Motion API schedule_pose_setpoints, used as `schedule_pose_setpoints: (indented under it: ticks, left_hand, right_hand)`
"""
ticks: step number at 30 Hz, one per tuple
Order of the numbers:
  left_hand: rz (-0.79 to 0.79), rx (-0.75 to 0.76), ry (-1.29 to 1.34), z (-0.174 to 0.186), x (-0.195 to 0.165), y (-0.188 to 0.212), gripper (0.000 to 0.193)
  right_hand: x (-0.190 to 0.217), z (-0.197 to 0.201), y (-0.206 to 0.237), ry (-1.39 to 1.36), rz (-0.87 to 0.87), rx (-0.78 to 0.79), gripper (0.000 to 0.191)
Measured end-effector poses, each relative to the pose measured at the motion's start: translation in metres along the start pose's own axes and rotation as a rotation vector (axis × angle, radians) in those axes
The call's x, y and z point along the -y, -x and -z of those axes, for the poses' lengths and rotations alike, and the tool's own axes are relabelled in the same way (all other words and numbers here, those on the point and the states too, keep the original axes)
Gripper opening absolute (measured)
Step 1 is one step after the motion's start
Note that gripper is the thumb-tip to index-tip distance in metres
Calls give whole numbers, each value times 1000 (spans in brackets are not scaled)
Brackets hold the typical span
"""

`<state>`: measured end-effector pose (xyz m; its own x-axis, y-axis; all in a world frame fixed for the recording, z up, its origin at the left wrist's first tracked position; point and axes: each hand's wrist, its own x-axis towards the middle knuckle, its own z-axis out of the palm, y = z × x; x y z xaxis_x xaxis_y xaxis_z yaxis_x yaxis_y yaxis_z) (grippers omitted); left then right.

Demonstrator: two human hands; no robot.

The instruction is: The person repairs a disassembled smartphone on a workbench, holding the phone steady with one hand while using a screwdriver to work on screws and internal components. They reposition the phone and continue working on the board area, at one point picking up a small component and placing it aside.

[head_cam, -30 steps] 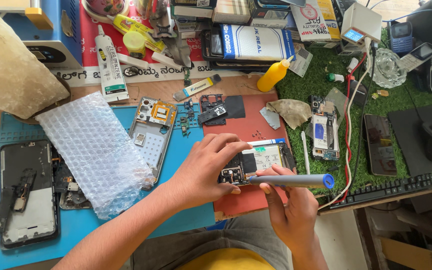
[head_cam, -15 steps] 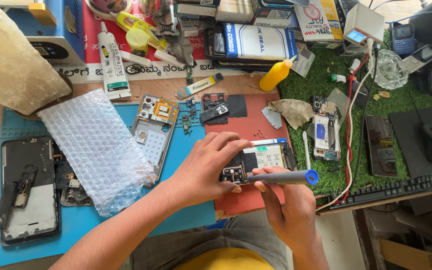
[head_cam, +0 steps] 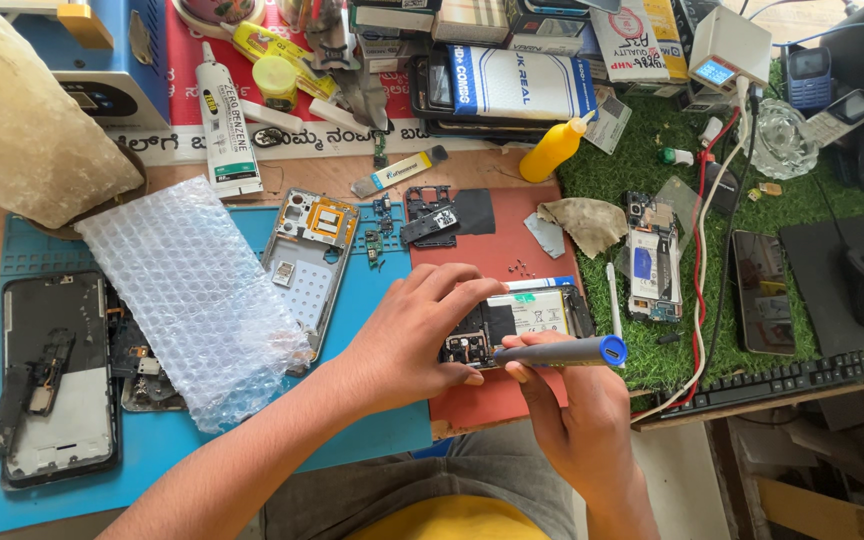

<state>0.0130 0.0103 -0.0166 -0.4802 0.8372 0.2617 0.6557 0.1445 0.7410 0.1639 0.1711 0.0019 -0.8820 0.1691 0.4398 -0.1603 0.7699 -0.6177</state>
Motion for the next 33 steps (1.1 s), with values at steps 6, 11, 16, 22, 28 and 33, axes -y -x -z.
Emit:
schedule_pose_setpoints:
  ticks: [6, 11, 16, 22, 28, 33]
  left_hand:
    - [4, 0, 8, 0, 0, 0, 95]
    - [-106, 30, -144, 5, 0, 2, 67]
    - [-230, 65, -291, 7, 0, 4, 50]
    - [-315, 78, -357, 4, 5, 4, 43]
    - [-363, 80, -393, 1, 8, 6, 42]
    - [-384, 58, -420, -1, 8, 6, 40]
  right_hand:
    - [-4, 1, 3, -22, -14, 37, 27]
    - [-13, 2, 10, -411, -190, 9, 24]
    - [-28, 8, 17, -593, -334, -294, 21]
    - [-55, 4, 10, -805, -360, -460, 23]
    - [-71, -9, -1, -931, -375, -500, 22]
    - [-80, -20, -15, -932, -429, -492, 23]
